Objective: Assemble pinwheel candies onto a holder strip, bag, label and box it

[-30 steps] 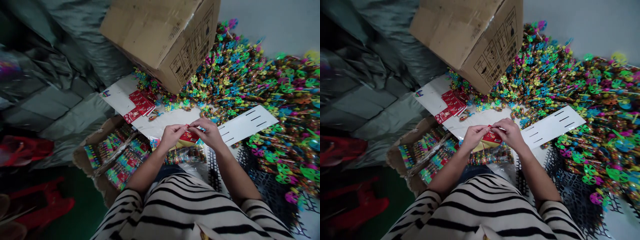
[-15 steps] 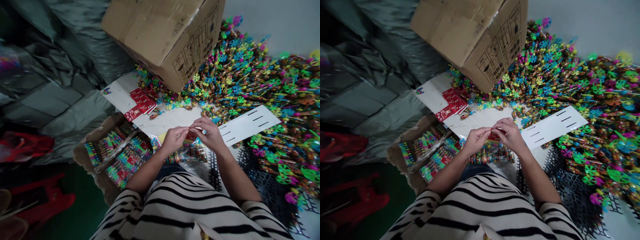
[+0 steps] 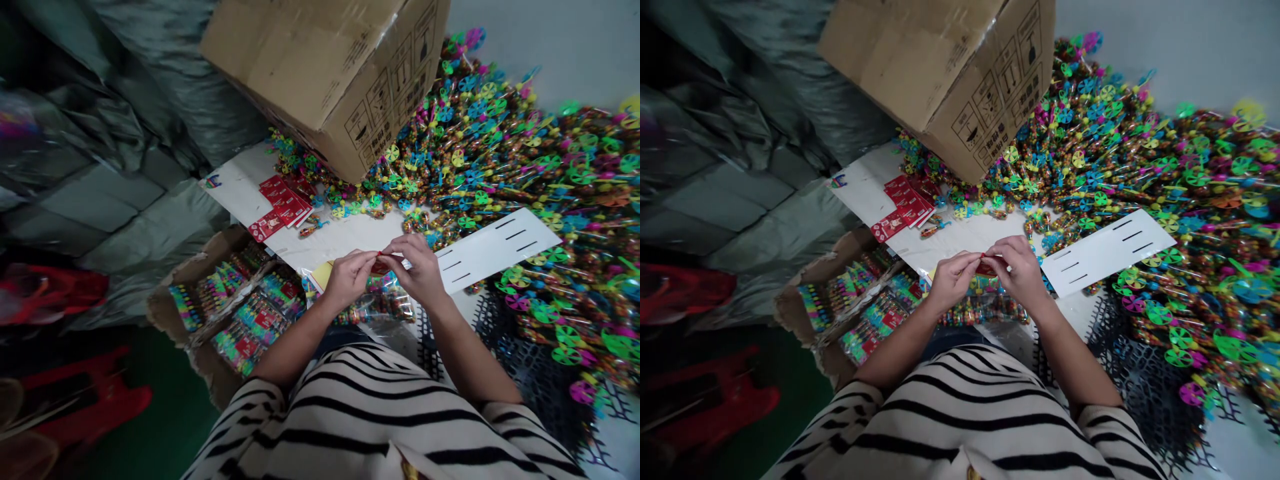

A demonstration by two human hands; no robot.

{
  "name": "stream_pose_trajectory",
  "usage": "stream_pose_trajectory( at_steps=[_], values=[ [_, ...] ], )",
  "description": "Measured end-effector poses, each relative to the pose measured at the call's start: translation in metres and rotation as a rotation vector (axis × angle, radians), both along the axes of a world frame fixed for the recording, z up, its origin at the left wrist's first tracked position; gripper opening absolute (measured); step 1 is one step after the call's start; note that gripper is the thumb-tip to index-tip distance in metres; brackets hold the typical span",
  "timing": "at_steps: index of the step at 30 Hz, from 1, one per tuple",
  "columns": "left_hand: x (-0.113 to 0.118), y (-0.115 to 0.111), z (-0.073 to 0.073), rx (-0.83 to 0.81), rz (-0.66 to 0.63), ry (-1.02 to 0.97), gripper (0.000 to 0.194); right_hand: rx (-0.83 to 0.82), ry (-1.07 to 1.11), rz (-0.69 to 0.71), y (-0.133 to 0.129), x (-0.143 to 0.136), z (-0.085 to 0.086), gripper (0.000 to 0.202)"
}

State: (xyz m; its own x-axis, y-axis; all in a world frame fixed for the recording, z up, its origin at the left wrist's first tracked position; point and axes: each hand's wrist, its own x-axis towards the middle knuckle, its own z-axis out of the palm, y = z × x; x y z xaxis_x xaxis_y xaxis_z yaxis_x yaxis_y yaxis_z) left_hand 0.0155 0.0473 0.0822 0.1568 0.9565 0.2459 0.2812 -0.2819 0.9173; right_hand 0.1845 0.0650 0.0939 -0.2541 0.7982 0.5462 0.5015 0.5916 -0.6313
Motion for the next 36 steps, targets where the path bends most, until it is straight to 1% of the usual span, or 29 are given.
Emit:
stream_pose_trajectory(
  at_steps=[2,4,5,7,9,11,13,14,15,17,20,23,26,29,32,34,36],
  values=[
    [0.000,0.000,0.001,-0.060,0.068,-0.095,0.032,-0.070,0.077,-0.072,-0.001,0.001,-0.006,0.013],
    [-0.001,0.002,0.000,-0.146,0.126,-0.228,0.035,-0.216,0.228,-0.099,-0.002,0.003,-0.014,0.024],
    [-0.003,0.003,0.000,-0.200,0.126,-0.293,0.037,-0.300,0.327,-0.093,-0.003,0.004,-0.018,0.028],
    [-0.007,0.007,-0.001,-0.339,0.057,-0.409,0.038,-0.439,0.518,-0.061,-0.003,0.006,-0.023,0.034],
    [-0.012,0.011,0.000,-0.529,-0.082,-0.506,0.044,-0.525,0.612,-0.002,-0.004,0.008,-0.022,0.037],
    [-0.015,0.015,0.003,-0.690,-0.208,-0.559,0.051,-0.594,0.576,0.113,-0.004,0.009,-0.017,0.037],
    [-0.015,0.016,0.007,-0.759,-0.274,-0.516,0.050,-0.629,0.480,0.236,-0.004,0.009,-0.012,0.035],
    [-0.014,0.016,0.008,-0.757,-0.281,-0.474,0.047,-0.619,0.435,0.265,-0.004,0.009,-0.010,0.033],
    [-0.013,0.014,0.009,-0.744,-0.275,-0.438,0.043,-0.591,0.398,0.263,-0.003,0.008,-0.009,0.030],
    [-0.011,0.011,0.010,-0.709,-0.240,-0.409,0.041,-0.515,0.352,0.194,-0.003,0.006,-0.008,0.024],
    [-0.010,0.006,0.008,-0.650,-0.203,-0.423,0.045,-0.438,0.327,0.096,-0.004,0.002,-0.011,0.018],
    [-0.012,0.003,0.006,-0.573,-0.211,-0.394,0.047,-0.389,0.316,0.067,-0.007,-0.001,-0.011,0.014],
    [-0.014,0.001,0.006,-0.491,-0.210,-0.353,0.043,-0.386,0.326,0.072,-0.009,-0.003,-0.008,0.011],
    [-0.016,-0.001,0.007,-0.426,-0.197,-0.321,0.040,-0.432,0.373,0.067,-0.012,-0.004,-0.005,0.012],
    [-0.017,-0.005,0.007,-0.409,-0.194,-0.300,0.040,-0.448,0.362,0.079,-0.014,-0.004,-0.004,0.012],
    [-0.018,-0.007,0.008,-0.407,-0.190,-0.295,0.039,-0.427,0.360,0.072,-0.015,-0.005,-0.004,0.013],
    [-0.018,-0.008,0.008,-0.406,-0.181,-0.295,0.039,-0.385,0.369,0.037,-0.017,-0.006,-0.004,0.014]
  ],
)
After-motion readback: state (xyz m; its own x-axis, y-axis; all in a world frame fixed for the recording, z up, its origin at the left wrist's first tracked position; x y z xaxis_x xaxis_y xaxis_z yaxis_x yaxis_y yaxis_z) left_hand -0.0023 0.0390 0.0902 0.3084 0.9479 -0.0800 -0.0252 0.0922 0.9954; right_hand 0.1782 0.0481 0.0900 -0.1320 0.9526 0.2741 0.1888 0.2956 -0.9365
